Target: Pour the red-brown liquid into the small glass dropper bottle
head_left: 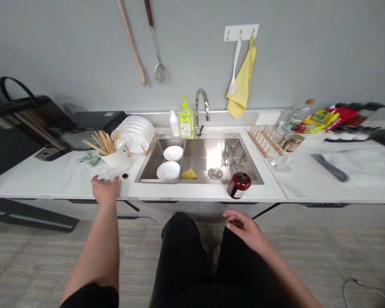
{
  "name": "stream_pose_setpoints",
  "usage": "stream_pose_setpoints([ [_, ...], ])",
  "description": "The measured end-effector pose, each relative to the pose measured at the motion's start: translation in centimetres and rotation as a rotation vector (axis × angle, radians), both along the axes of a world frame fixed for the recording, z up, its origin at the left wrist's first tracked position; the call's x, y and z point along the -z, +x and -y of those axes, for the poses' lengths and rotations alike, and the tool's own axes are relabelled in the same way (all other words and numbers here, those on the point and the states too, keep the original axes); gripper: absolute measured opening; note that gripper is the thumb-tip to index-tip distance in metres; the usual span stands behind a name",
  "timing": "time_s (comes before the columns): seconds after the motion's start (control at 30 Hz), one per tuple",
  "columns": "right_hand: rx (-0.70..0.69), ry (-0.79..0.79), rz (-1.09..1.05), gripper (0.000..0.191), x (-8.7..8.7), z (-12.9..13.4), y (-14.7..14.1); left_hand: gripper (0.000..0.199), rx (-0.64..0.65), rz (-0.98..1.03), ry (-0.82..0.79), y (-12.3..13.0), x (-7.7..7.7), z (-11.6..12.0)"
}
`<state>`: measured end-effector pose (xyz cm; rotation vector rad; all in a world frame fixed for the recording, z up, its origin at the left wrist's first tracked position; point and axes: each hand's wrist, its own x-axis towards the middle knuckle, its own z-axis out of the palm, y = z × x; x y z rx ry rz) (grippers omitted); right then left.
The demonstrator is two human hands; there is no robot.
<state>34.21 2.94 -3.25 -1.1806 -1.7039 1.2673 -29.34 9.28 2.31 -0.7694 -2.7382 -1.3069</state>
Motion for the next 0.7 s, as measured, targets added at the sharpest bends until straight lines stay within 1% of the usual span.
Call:
stream_pose_setpoints([
  [0.07, 0.004, 0.018, 0.009, 0.038, -0.4, -0.2, 0.0, 0.091, 0.013, -0.008, 0.017, 0.6, -0.1, 0.3],
  [0.17, 0.012, 0.047, 0.012, 0.038, -1.2, -0.4, 0.1, 0.093, 0.0, -0.049, 0.082, 2.1, 0.1, 1.6],
  [0.23, 0.044, 0.08, -0.001, 0.035, -1.8, -0.7, 0.9, 0.087, -0.007, -0.134, 0.144, 4.0, 0.6, 2.8],
  [0.3, 0.126, 0.133, -0.01, 0.028, -2.4, -1.5, 2.4, 0.076, 0.017, -0.277, 0.224, 7.3, 1.1, 3.6],
  [0.37, 0.251, 0.196, -0.021, 0.028, -3.1, -3.1, 4.4, 0.056, 0.179, -0.314, 0.247, 11.7, 1.3, 3.8],
  [0.4, 0.315, 0.222, -0.032, 0.032, -3.5, -4.2, 5.5, 0.046, 0.329, -0.281, 0.222, 14.1, 1.2, 3.5],
  [0.43, 0.376, 0.246, -0.046, 0.034, -3.8, -5.6, 6.5, 0.04, 0.489, -0.238, 0.197, 16.6, 1.1, 2.9],
  [0.47, 0.431, 0.273, -0.058, 0.035, -4.2, -7.2, 7.4, 0.039, 0.627, -0.201, 0.18, 19.0, 0.9, 2.1],
  [0.5, 0.477, 0.292, -0.052, 0.036, -4.5, -8.9, 8.2, 0.042, 0.76, -0.168, 0.152, 21.2, 0.6, 1.1],
  [0.53, 0.507, 0.304, -0.024, 0.037, -4.7, -10.5, 8.8, 0.049, 0.846, -0.134, 0.137, 23.2, 0.4, -0.1],
  [0.6, 0.568, 0.322, 0.056, 0.041, -4.7, -13.6, 9.3, 0.061, 0.912, -0.061, 0.147, 26.3, 0.1, -2.6],
  [0.63, 0.574, 0.32, 0.076, 0.043, -4.5, -14.8, 9.4, 0.064, 0.924, -0.017, 0.157, 27.4, 0.2, -3.8],
  [0.7, 0.569, 0.308, 0.104, 0.045, -3.9, -16.3, 9.3, 0.066, 0.939, 0.048, 0.163, 28.8, 0.5, -5.9],
])
